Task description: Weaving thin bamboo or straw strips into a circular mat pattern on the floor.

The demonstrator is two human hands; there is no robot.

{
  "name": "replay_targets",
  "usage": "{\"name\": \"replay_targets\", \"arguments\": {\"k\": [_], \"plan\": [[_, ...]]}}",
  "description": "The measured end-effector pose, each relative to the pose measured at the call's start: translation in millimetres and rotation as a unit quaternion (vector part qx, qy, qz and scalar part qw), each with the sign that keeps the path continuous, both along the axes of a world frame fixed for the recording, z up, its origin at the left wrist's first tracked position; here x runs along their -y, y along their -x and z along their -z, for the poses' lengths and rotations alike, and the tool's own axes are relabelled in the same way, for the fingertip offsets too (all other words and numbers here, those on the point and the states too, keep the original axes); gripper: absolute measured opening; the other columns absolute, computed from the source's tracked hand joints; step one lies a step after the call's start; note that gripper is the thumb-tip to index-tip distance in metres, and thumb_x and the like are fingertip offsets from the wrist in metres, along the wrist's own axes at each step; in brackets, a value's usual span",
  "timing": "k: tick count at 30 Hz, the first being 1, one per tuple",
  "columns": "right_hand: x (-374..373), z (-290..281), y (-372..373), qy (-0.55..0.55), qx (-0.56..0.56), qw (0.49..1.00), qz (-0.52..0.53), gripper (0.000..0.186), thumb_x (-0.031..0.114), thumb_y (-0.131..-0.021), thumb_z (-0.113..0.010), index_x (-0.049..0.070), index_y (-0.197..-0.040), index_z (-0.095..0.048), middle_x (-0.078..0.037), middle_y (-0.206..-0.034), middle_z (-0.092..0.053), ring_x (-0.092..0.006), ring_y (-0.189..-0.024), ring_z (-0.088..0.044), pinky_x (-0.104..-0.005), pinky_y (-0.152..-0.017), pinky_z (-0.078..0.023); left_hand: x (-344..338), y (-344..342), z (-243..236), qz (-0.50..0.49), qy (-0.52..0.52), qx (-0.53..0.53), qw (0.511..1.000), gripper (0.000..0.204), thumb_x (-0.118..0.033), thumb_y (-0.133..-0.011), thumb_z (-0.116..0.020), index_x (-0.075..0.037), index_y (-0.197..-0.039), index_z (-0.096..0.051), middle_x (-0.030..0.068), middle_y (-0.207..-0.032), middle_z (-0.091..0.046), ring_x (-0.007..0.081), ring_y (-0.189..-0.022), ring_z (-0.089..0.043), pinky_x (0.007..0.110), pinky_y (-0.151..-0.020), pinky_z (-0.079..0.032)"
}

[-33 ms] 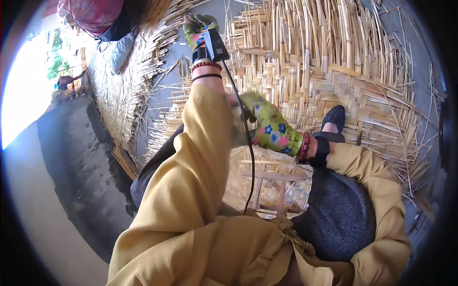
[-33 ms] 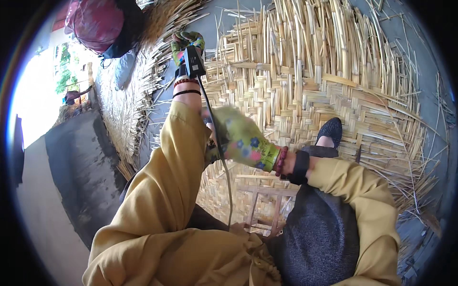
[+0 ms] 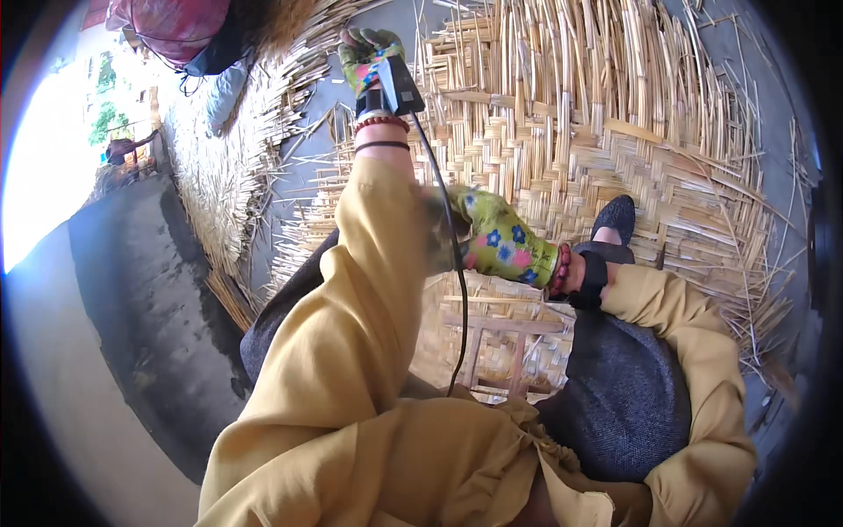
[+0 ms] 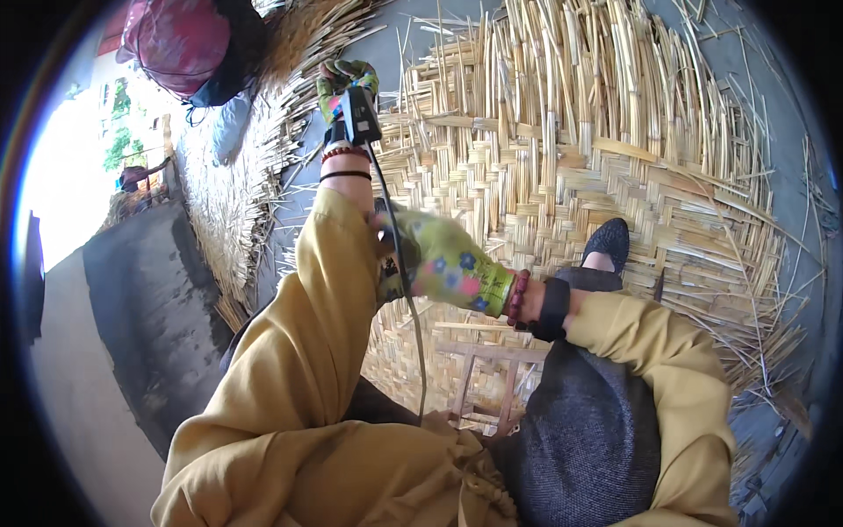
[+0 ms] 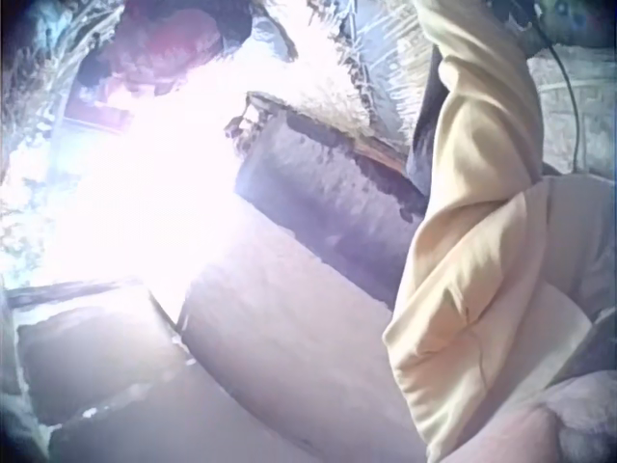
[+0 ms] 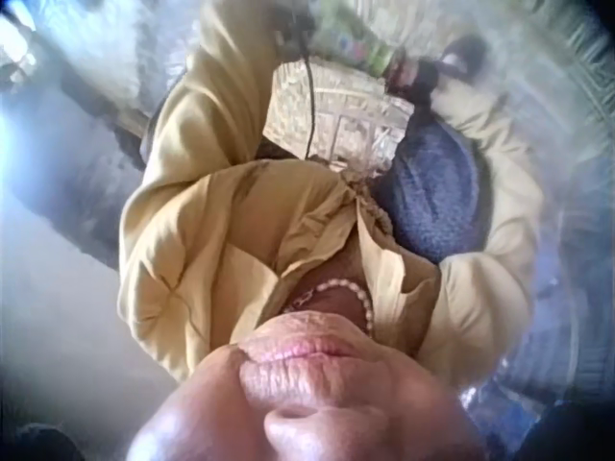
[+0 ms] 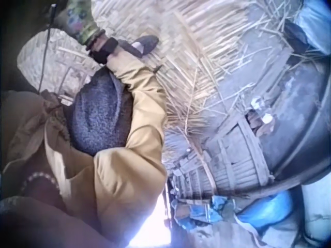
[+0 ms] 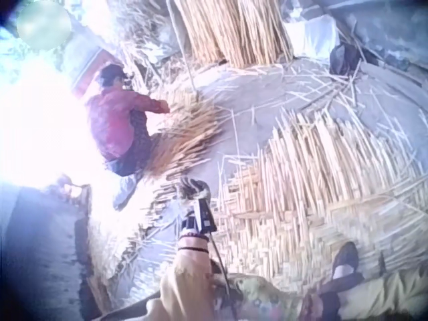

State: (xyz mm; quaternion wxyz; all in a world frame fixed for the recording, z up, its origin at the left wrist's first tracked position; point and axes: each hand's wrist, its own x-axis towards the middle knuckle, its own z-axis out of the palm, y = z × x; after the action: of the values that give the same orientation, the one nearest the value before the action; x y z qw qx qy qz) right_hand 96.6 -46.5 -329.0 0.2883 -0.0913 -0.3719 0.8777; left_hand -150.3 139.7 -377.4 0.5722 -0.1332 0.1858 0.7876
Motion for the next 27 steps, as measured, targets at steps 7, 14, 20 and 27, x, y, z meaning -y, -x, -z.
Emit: {"name": "replay_targets", "arguments": {"k": [7,14,20,27], "plan": [[-1,0,-12,-0.026,0.024,0.999,-0.027,0.031,0.008,-0.079,-0.056,0.001,-0.108,-0.048,-0.01,-0.098,-0.056,-0.014,-0.086,-0.055,-0.0246,-0.075,-0.046,15,-4,8,0.0,0.055,-0.017,0.998,0.025,-0.031,-0.084,-0.046,-0.013,-0.087,-0.063,0.003,-0.082,-0.064,0.0211,-0.072,-0.06,0.037,-0.066,-0.045],[0,2,-15,-0.042,0.042,0.997,-0.053,0.024,0.011,-0.08,-0.055,0.002,-0.102,-0.053,-0.009,-0.092,-0.058,-0.0145,-0.082,-0.057,-0.0248,-0.072,-0.046,19,-4,17,0.028,0.023,-0.042,0.998,0.022,-0.031,-0.084,-0.048,-0.017,-0.09,-0.064,0.0016,-0.083,-0.064,0.021,-0.07,-0.059,0.039,-0.069,-0.043],[-2,11,-16,-0.048,0.053,0.989,-0.133,0.019,0.013,-0.08,-0.055,0.003,-0.096,-0.057,-0.009,-0.087,-0.06,-0.0149,-0.078,-0.058,-0.0249,-0.069,-0.047,24,-28,23,0.047,0.079,-0.083,0.992,0.018,-0.029,-0.082,-0.051,-0.018,-0.092,-0.063,-0.0024,-0.087,-0.062,0.018,-0.073,-0.056,0.037,-0.069,-0.043],[-22,43,-16,-0.278,0.468,0.835,-0.083,0.016,0.016,-0.078,-0.055,0.005,-0.087,-0.062,-0.008,-0.077,-0.062,-0.016,-0.072,-0.06,-0.0243,-0.064,-0.047,24,-73,24,0.298,0.254,-0.536,0.748,0.022,-0.027,-0.078,-0.06,-0.008,-0.087,-0.065,0.0041,-0.081,-0.064,0.0098,-0.061,-0.057,0.02,-0.054,-0.043]]}}
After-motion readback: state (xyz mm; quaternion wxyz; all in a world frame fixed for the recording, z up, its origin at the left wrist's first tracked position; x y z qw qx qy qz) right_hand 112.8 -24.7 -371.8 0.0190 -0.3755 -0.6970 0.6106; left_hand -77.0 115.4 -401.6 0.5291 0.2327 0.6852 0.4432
